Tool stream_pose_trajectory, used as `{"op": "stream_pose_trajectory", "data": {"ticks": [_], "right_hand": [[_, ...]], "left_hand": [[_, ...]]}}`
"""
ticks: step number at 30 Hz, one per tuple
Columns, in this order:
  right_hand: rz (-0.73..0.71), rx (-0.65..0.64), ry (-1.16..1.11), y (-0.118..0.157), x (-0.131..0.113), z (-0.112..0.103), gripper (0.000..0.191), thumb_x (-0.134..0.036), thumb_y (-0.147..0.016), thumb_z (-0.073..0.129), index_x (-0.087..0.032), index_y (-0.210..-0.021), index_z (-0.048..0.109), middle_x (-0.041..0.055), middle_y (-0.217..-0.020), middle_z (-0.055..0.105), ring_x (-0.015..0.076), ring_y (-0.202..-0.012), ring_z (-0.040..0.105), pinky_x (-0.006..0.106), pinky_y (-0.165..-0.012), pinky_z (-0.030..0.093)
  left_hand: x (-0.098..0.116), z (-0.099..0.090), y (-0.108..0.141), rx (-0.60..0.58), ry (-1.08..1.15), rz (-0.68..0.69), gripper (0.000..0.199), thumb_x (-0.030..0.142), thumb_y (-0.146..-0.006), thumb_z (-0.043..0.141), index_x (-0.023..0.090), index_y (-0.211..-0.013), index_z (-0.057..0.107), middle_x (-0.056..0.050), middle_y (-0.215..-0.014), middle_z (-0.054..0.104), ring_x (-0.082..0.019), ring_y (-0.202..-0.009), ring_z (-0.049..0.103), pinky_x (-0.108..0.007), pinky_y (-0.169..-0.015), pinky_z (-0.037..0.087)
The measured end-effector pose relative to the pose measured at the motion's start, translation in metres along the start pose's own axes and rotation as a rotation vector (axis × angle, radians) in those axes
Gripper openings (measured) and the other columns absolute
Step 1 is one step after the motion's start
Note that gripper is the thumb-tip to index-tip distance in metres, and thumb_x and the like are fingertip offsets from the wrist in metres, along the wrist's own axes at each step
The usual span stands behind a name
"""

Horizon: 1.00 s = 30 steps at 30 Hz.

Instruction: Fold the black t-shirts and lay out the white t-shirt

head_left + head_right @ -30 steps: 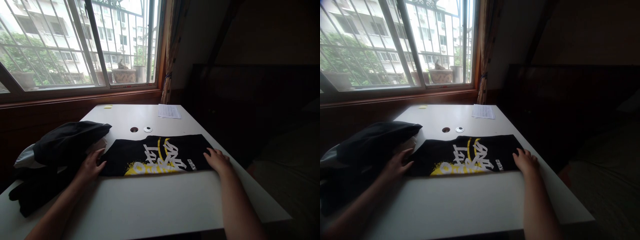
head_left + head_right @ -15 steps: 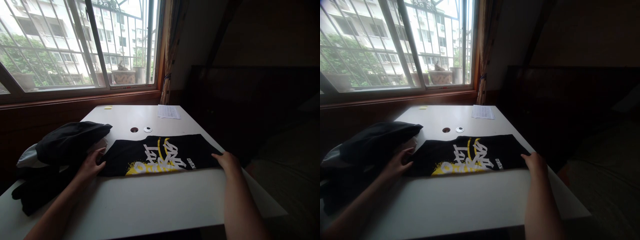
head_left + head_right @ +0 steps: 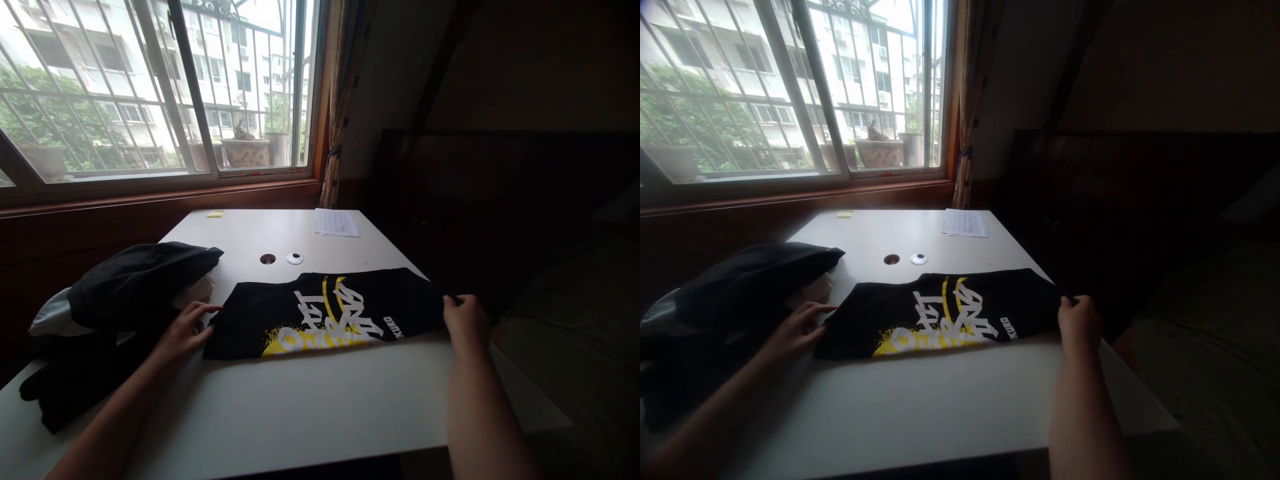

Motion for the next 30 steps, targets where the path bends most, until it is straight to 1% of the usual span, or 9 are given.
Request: {"op": "stream_pose_trajectory", "data": {"ticks": [4,7,11,13,19,22,26,28,30], "right_hand": [[0.071,0.020,-0.068,0.011,-0.012,-0.012,0.045,-0.038,-0.091,0.056,-0.012,-0.127,0.062,0.0250,-0.123,0.066,0.0422,-0.112,0.063,0.050,-0.090,0.051],[0.041,0.057,-0.143,0.018,-0.026,-0.020,0.045,-0.038,-0.090,0.056,-0.009,-0.124,0.063,0.0272,-0.123,0.066,0.0401,-0.108,0.063,0.046,-0.085,0.049],[-0.032,0.094,-0.227,0.026,-0.052,-0.024,0.041,-0.039,-0.089,0.058,-0.010,-0.117,0.065,0.0271,-0.118,0.068,0.0357,-0.100,0.066,0.043,-0.080,0.049],[-0.095,0.101,-0.274,0.030,-0.071,-0.022,0.038,-0.040,-0.086,0.061,-0.014,-0.113,0.065,0.0231,-0.114,0.070,0.0331,-0.096,0.066,0.042,-0.079,0.050],[-0.404,0.085,-0.412,0.056,-0.160,-0.024,0.022,-0.033,-0.080,0.067,-0.019,-0.096,0.066,0.0106,-0.097,0.074,0.0283,-0.091,0.068,0.039,-0.081,0.052],[-0.599,0.029,-0.461,0.092,-0.219,-0.031,0.014,-0.028,-0.083,0.066,-0.019,-0.095,0.065,0.0086,-0.094,0.074,0.0259,-0.089,0.068,0.038,-0.081,0.053],[-0.828,-0.130,-0.542,0.177,-0.288,-0.035,0.012,-0.024,-0.090,0.064,-0.019,-0.101,0.064,0.0082,-0.098,0.073,0.0224,-0.089,0.068,0.034,-0.079,0.053],[-0.970,-0.304,-0.570,0.227,-0.309,-0.033,0.015,-0.023,-0.094,0.062,-0.020,-0.108,0.065,0.0067,-0.100,0.073,0.0197,-0.089,0.069,0.031,-0.078,0.052],[-1.163,-0.555,-0.561,0.272,-0.317,-0.030,0.025,-0.030,-0.097,0.062,-0.022,-0.120,0.063,0.0041,-0.097,0.074,0.0172,-0.083,0.069,0.027,-0.071,0.050]], "left_hand": [[-0.003,0.002,-0.001,0.082,-0.100,0.123,0.036,0.046,-0.094,0.056,0.028,-0.122,0.070,-0.007,-0.124,0.064,-0.028,-0.117,0.061,-0.044,-0.100,0.052],[-0.006,0.010,-0.001,0.049,-0.145,0.223,0.036,0.047,-0.097,0.054,0.030,-0.125,0.069,-0.008,-0.134,0.062,-0.030,-0.128,0.055,-0.050,-0.111,0.044],[-0.010,0.016,-0.002,0.049,-0.132,0.237,0.038,0.048,-0.099,0.051,0.028,-0.127,0.068,-0.009,-0.134,0.063,-0.030,-0.129,0.055,-0.049,-0.111,0.045],[-0.012,0.014,-0.003,0.075,-0.113,0.205,0.039,0.050,-0.099,0.051,0.026,-0.124,0.068,-0.010,-0.129,0.065,-0.029,-0.124,0.059,-0.047,-0.108,0.048],[-0.015,0.004,-0.003,0.130,-0.085,0.123,0.035,0.047,-0.098,0.050,0.025,-0.119,0.068,-0.008,-0.121,0.067,-0.028,-0.114,0.064,-0.042,-0.100,0.051],[-0.014,0.002,-0.003,0.124,-0.072,0.106,0.034,0.045,-0.097,0.050,0.025,-0.116,0.069,-0.007,-0.118,0.067,-0.027,-0.111,0.065,-0.040,-0.097,0.052],[-0.012,0.002,-0.003,0.089,-0.043,0.104,0.034,0.045,-0.096,0.051,0.024,-0.114,0.070,-0.008,-0.113,0.068,-0.026,-0.106,0.066,-0.037,-0.093,0.052],[-0.010,0.003,-0.003,0.067,-0.036,0.107,0.035,0.045,-0.096,0.051,0.023,-0.114,0.071,-0.008,-0.111,0.068,-0.026,-0.104,0.067,-0.037,-0.091,0.053],[-0.009,0.004,-0.002,0.046,-0.038,0.116,0.034,0.044,-0.095,0.051,0.023,-0.115,0.071,-0.008,-0.111,0.069,-0.026,-0.104,0.066,-0.036,-0.090,0.053]]}}
Point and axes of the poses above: each hand's wrist, its own y-axis away from the middle knuckle, its own z-axis out of the palm, x = y × z, the point moved 2 cm from there along -y, towards the middle knuckle
